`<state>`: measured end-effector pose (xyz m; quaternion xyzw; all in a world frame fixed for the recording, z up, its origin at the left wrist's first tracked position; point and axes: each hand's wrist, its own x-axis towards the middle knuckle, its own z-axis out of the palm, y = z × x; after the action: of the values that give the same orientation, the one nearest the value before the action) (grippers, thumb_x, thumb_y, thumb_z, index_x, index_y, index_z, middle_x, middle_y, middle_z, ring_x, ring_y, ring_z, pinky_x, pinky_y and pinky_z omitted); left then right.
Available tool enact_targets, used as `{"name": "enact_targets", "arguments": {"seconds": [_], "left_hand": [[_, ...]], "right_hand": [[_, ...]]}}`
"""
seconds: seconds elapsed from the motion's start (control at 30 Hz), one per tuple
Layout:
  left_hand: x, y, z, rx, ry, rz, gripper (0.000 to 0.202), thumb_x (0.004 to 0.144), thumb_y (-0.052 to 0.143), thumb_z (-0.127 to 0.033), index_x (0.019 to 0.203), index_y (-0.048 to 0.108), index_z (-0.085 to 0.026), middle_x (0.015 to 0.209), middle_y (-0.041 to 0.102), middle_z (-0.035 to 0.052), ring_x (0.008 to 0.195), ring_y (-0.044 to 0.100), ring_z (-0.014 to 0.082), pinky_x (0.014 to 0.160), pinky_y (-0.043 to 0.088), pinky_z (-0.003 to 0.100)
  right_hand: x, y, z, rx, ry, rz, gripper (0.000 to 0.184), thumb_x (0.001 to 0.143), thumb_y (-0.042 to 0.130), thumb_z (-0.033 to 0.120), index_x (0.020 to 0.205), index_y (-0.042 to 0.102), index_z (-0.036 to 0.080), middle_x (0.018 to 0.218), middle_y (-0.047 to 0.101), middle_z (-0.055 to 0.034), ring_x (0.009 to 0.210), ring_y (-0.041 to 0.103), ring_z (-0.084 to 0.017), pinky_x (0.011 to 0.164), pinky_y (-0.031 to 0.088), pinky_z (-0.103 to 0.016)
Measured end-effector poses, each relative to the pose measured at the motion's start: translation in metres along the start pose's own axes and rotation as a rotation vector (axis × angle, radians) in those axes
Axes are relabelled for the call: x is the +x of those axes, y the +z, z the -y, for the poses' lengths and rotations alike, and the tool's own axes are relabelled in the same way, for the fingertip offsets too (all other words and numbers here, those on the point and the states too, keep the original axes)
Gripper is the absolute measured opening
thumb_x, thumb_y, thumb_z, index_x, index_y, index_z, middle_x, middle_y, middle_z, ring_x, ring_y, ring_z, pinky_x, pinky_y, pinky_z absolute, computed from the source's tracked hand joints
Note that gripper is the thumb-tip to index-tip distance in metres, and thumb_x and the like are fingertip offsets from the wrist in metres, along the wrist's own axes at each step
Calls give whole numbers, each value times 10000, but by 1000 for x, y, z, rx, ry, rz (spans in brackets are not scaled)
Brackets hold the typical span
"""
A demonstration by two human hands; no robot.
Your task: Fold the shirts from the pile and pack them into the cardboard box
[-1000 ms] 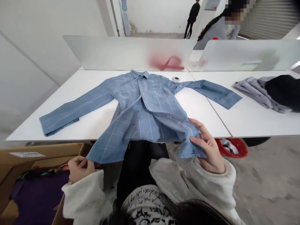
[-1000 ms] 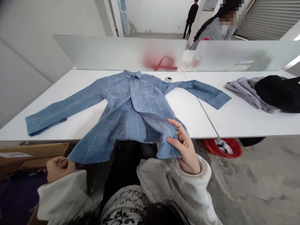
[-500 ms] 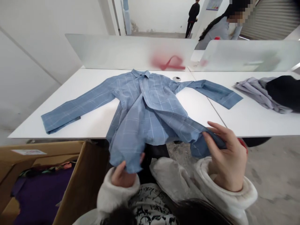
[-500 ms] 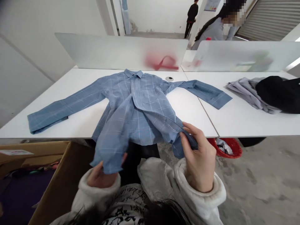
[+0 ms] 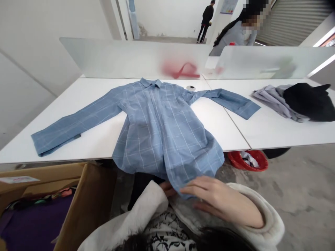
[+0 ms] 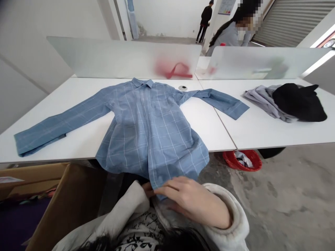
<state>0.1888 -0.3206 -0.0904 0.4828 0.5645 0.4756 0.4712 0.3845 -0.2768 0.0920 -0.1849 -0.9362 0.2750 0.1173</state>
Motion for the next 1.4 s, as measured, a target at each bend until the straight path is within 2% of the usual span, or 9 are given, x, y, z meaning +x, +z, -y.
{"name": "enact_targets", "arguments": {"seconds": [0.07, 0.13, 0.27, 0.4, 0.57, 0.77, 1.0, 1.23, 1.4], "left_hand": [[-5, -30, -5, 57, -76, 273, 130, 640, 710, -366, 731, 703, -273, 727, 719, 11, 685, 681, 217, 613, 556, 320], [-8, -63, -14, 113, -135, 396, 205, 749, 621, -390, 862, 700, -238, 860, 732, 49, 790, 684, 200, 730, 547, 318], [-3, -108, -42, 100, -22, -43, 282, 799, 569, -459, 830, 655, -192, 787, 715, 71, 753, 675, 189, 743, 539, 312], [23, -111, -77, 314, 194, -315, 277, 828, 530, -445, 828, 647, -194, 761, 705, 58, 738, 659, 185, 731, 519, 301], [78, -78, -97, 623, 415, -175, 248, 859, 471, -367, 812, 652, -204, 778, 688, 42, 706, 612, 161, 646, 475, 265], [121, -50, -84, 889, 256, -292, 204, 869, 488, -330, 841, 629, -186, 757, 638, 27, 722, 592, 167, 693, 422, 292], [124, -38, -85, 1023, 175, -390, 345, 885, 458, -473, 746, 605, -193, 768, 622, 29, 774, 593, 188, 749, 372, 335], [123, -35, -84, 1031, 179, -385, 338, 809, 575, -491, 659, 569, -188, 742, 595, 28, 793, 576, 192, 741, 345, 336], [123, -36, -78, 1052, 201, -369, 226, 766, 635, -405, 696, 597, -194, 770, 610, 20, 812, 571, 187, 740, 341, 325]], "right_hand": [[-7, 7, -12, 33, 49, 79, 353, 905, 511, 267, 1256, 534, 234, 1043, 676, -54, 927, 644, -165, 810, 523, -277], [-20, 12, -33, 17, 209, -31, 354, 920, 483, 289, 1266, 525, 227, 1105, 662, -69, 984, 636, -181, 853, 517, -308], [-52, 13, -98, -257, 629, -520, 382, 921, 420, 408, 1147, 594, 153, 1048, 655, -131, 948, 628, -254, 843, 501, -418], [-62, 10, -152, -335, 817, -728, 493, 890, 391, 529, 1032, 637, 126, 875, 618, -125, 720, 607, -216, 701, 500, -374], [-42, 5, -160, -243, 737, -630, 470, 836, 412, 608, 751, 592, 183, 727, 593, -74, 662, 570, -199, 638, 458, -334], [-35, -6, -156, -46, 824, -533, 365, 795, 456, 594, 748, 473, 232, 556, 546, 15, 488, 508, -161, 506, 384, -278], [-39, -19, -166, 21, 808, -365, 298, 788, 461, 533, 726, 368, 257, 484, 482, 58, 439, 476, -164, 485, 375, -280], [-18, -38, -185, -37, 887, 19, 187, 739, 534, 357, 859, 479, 224, 677, 670, -39, 658, 650, -242, 609, 450, -320], [-11, -39, -207, 70, 845, 103, 275, 690, 593, 393, 899, 606, 215, 895, 716, -64, 831, 668, -248, 720, 496, -309]]}}
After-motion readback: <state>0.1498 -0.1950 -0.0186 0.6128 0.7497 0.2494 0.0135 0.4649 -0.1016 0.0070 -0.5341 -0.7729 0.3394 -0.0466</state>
